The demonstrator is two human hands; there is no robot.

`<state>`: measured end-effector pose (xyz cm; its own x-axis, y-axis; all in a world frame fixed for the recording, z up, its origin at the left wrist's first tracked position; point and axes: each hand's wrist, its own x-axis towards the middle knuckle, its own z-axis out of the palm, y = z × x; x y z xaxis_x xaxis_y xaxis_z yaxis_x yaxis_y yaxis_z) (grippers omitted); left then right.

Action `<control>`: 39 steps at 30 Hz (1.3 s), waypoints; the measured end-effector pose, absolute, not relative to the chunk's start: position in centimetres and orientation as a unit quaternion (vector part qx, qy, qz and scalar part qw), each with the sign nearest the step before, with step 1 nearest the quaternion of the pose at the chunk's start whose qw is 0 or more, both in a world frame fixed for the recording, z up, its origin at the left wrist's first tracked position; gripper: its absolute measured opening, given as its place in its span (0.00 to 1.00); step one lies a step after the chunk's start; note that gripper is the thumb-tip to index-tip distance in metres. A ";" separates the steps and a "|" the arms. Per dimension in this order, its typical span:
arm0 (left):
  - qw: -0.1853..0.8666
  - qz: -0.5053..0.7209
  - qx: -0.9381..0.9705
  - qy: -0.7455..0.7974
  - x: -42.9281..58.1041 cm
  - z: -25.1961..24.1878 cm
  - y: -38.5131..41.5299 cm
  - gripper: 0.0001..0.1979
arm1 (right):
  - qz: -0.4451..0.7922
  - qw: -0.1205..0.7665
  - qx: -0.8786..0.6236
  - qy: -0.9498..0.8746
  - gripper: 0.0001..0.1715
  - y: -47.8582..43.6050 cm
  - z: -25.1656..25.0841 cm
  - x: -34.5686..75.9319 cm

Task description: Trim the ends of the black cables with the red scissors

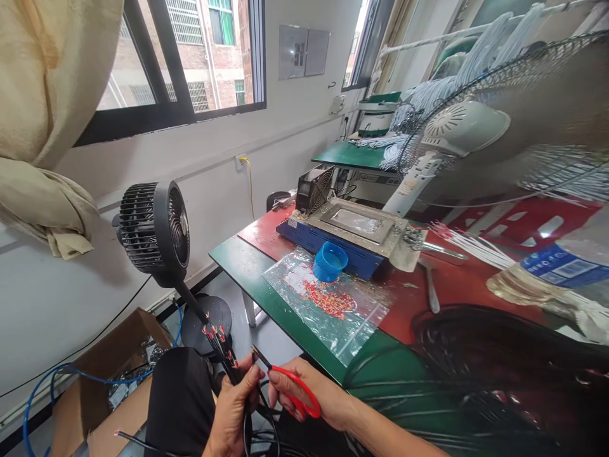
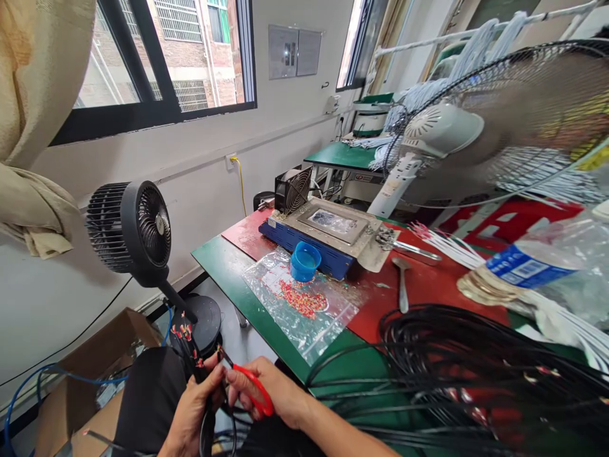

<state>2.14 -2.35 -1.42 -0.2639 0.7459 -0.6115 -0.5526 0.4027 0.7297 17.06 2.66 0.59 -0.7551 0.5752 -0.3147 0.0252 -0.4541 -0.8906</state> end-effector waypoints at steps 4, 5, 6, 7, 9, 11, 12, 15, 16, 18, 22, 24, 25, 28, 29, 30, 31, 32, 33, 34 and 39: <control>0.603 0.549 0.087 0.572 2.1 -0.7 -2.3 0.23 | 0.781 0.182 -0.318 -0.506 0.31 2.2 0.4 16.8; 0.604 0.550 0.084 0.571 2.1 -0.6 -2.3 0.23 | 0.810 0.175 -0.296 -0.475 0.33 2.0 0.4 16.8; 0.607 0.550 0.083 0.569 2.1 -0.6 -2.3 0.22 | 0.838 0.168 -0.271 -0.443 0.36 1.8 0.4 16.7; 0.607 0.551 0.082 0.567 2.2 -0.6 -2.4 0.21 | 0.855 0.164 -0.253 -0.421 0.38 1.7 0.4 16.6; 0.602 0.551 0.087 0.571 2.5 -1.1 -2.5 0.20 | 0.841 0.178 -0.265 -0.437 0.37 1.8 0.4 16.5; 0.576 0.556 0.111 0.589 2.9 -1.9 -2.8 0.20 | 0.788 0.235 -0.322 -0.469 0.33 2.4 0.5 16.7; 0.559 0.557 0.126 0.601 3.1 -2.4 -2.9 0.21 | 0.765 0.272 -0.344 -0.472 0.32 2.9 0.7 16.9; 0.561 0.540 0.133 0.613 3.4 -3.4 -3.1 0.24 | 0.745 0.349 -0.349 -0.449 0.30 4.2 1.1 17.5; 0.578 0.532 0.123 0.607 3.3 -3.5 -3.1 0.26 | 0.745 0.345 -0.344 -0.455 0.30 4.4 1.2 17.7; 0.609 0.522 0.111 0.588 3.1 -3.2 -3.0 0.26 | 0.735 0.306 -0.347 -0.496 0.27 4.3 1.1 17.6; 0.633 0.508 0.134 0.568 2.6 -2.3 -2.8 0.24 | 0.716 0.270 -0.334 -0.550 0.20 3.2 0.6 17.0; 0.635 0.495 0.144 0.575 2.6 -2.2 -2.7 0.26 | 0.722 0.279 -0.334 -0.538 0.20 2.9 0.5 16.8; 0.633 0.489 0.147 0.581 2.6 -2.3 -2.6 0.26 | 0.725 0.283 -0.339 -0.529 0.20 2.9 0.5 16.7; 0.640 0.465 0.165 0.589 2.7 -2.7 -2.4 0.28 | 0.732 0.289 -0.355 -0.504 0.21 3.2 0.6 16.7; 0.643 0.457 0.172 0.590 2.7 -2.8 -2.4 0.27 | 0.734 0.292 -0.357 -0.498 0.21 3.2 0.6 16.7; 0.643 0.453 0.177 0.592 2.7 -2.8 -2.4 0.26 | 0.734 0.294 -0.358 -0.496 0.22 3.3 0.5 16.8; 0.641 0.452 0.179 0.594 2.8 -2.8 -2.4 0.24 | 0.733 0.294 -0.360 -0.496 0.22 3.3 0.5 16.8; 0.638 0.454 0.178 0.595 2.8 -2.6 -2.4 0.23 | 0.733 0.292 -0.363 -0.496 0.23 3.3 0.5 16.8; 0.637 0.456 0.177 0.596 2.9 -2.4 -2.4 0.21 | 0.733 0.291 -0.365 -0.495 0.23 3.2 0.5 16.8; 0.636 0.458 0.175 0.596 3.0 -2.1 -2.4 0.20 | 0.734 0.289 -0.367 -0.492 0.23 3.2 0.5 16.7; 0.640 0.482 0.165 0.575 3.6 -0.9 -2.5 0.17 | 0.752 0.292 -0.376 -0.456 0.23 3.4 0.4 16.7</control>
